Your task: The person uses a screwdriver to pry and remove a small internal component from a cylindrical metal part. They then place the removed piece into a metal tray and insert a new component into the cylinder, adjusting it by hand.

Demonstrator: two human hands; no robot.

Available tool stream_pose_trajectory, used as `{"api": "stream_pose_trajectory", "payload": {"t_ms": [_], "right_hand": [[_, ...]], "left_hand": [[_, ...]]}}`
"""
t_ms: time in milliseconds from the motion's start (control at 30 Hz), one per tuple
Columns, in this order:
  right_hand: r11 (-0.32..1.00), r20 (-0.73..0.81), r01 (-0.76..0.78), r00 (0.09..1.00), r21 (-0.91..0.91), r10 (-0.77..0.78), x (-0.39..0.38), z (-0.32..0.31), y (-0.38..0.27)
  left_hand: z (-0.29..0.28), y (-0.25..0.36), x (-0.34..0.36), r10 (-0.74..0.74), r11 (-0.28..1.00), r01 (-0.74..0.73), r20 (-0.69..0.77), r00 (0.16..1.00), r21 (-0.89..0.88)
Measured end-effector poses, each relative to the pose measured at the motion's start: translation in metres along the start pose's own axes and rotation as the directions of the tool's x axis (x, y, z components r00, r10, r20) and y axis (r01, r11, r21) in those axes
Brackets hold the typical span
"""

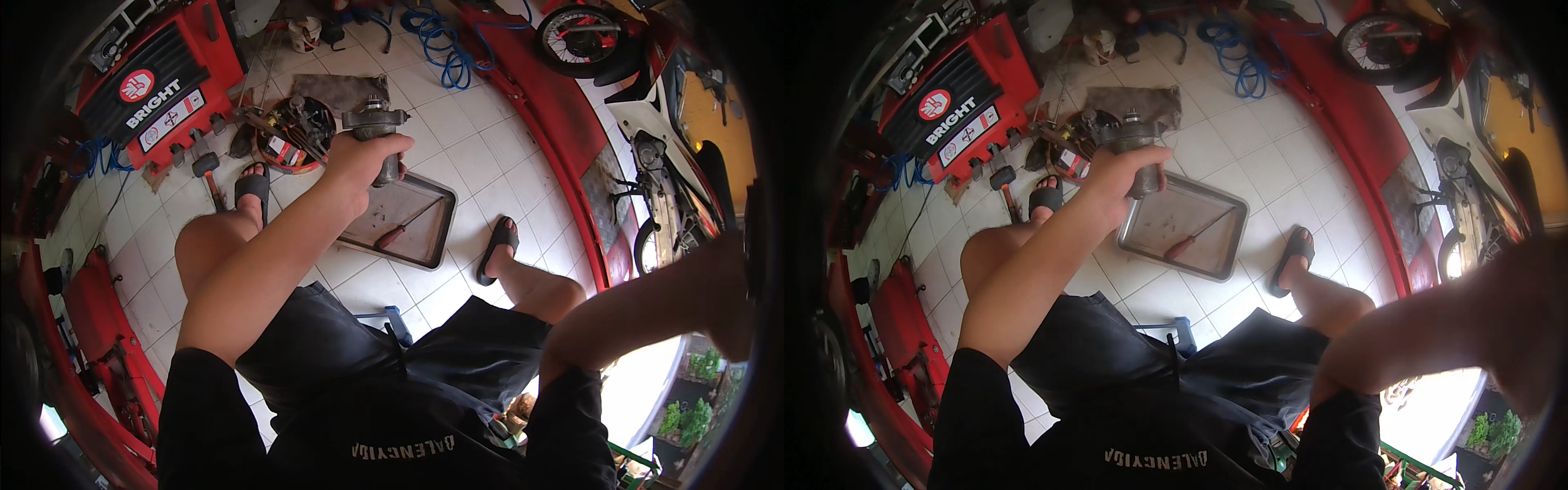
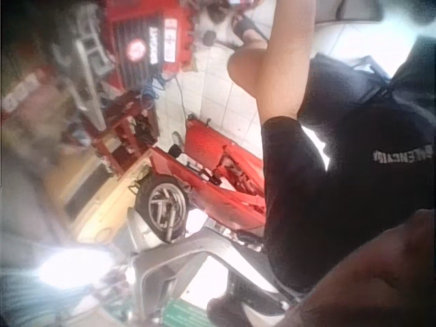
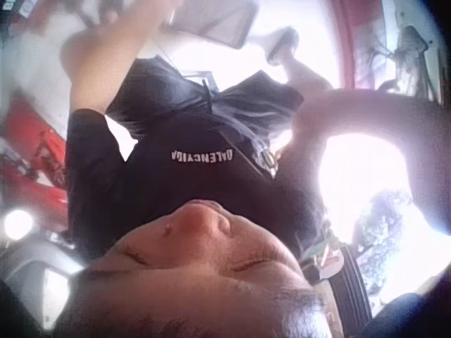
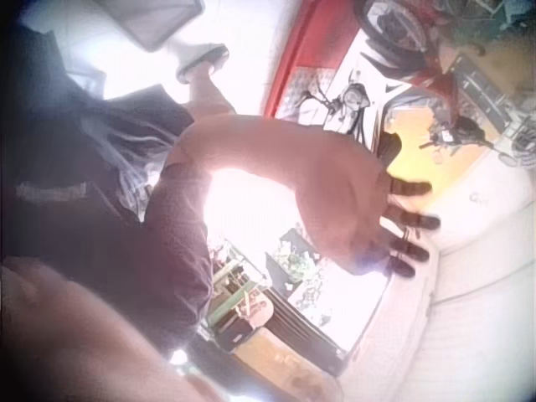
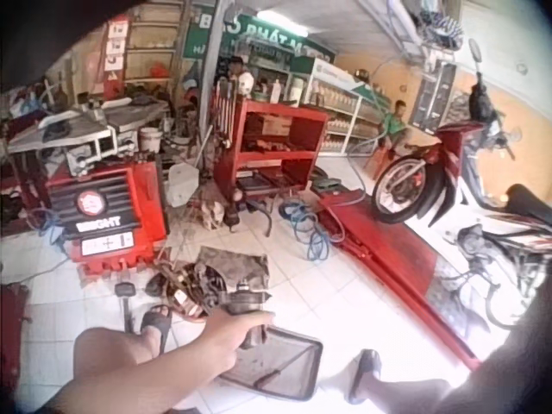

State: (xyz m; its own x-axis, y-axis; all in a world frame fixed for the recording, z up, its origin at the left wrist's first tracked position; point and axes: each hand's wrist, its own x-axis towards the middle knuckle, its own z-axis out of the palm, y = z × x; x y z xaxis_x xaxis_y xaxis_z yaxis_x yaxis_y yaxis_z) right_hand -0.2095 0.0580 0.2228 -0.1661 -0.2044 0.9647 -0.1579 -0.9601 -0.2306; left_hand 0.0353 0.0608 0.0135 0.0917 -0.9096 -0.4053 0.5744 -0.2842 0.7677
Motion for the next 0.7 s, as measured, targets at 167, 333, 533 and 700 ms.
{"api": "stream_pose_trajectory", "payload": {"t_ms": [167,333,533,700], "right_hand": [[0.008,-0.047,-0.982,0.017,-0.186,0.999,-0.286,-0.056,0.184],[0.323,0.409,-0.254,-0.483,-0.912,0.774,-0.48,-0.035,0.113],[0.064,0.08,-0.055,-0.395,-0.996,0.915,-0.534,-0.006,0.128],[0.158,0.159,-0.035,-0.361,-0.987,0.919,-0.531,0.025,0.151]], "left_hand": [[-0.003,0.025,0.0,-0.055,0.985,0.039,-0.087,0.995,-0.166],[-0.046,0.022,0.012,-0.156,0.966,0.109,-0.191,0.969,-0.233],[-0.047,0.028,0.022,-0.205,0.956,0.136,-0.26,0.944,-0.258],[-0.05,0.033,0.02,-0.176,0.975,0.138,-0.224,0.958,-0.176]]}}
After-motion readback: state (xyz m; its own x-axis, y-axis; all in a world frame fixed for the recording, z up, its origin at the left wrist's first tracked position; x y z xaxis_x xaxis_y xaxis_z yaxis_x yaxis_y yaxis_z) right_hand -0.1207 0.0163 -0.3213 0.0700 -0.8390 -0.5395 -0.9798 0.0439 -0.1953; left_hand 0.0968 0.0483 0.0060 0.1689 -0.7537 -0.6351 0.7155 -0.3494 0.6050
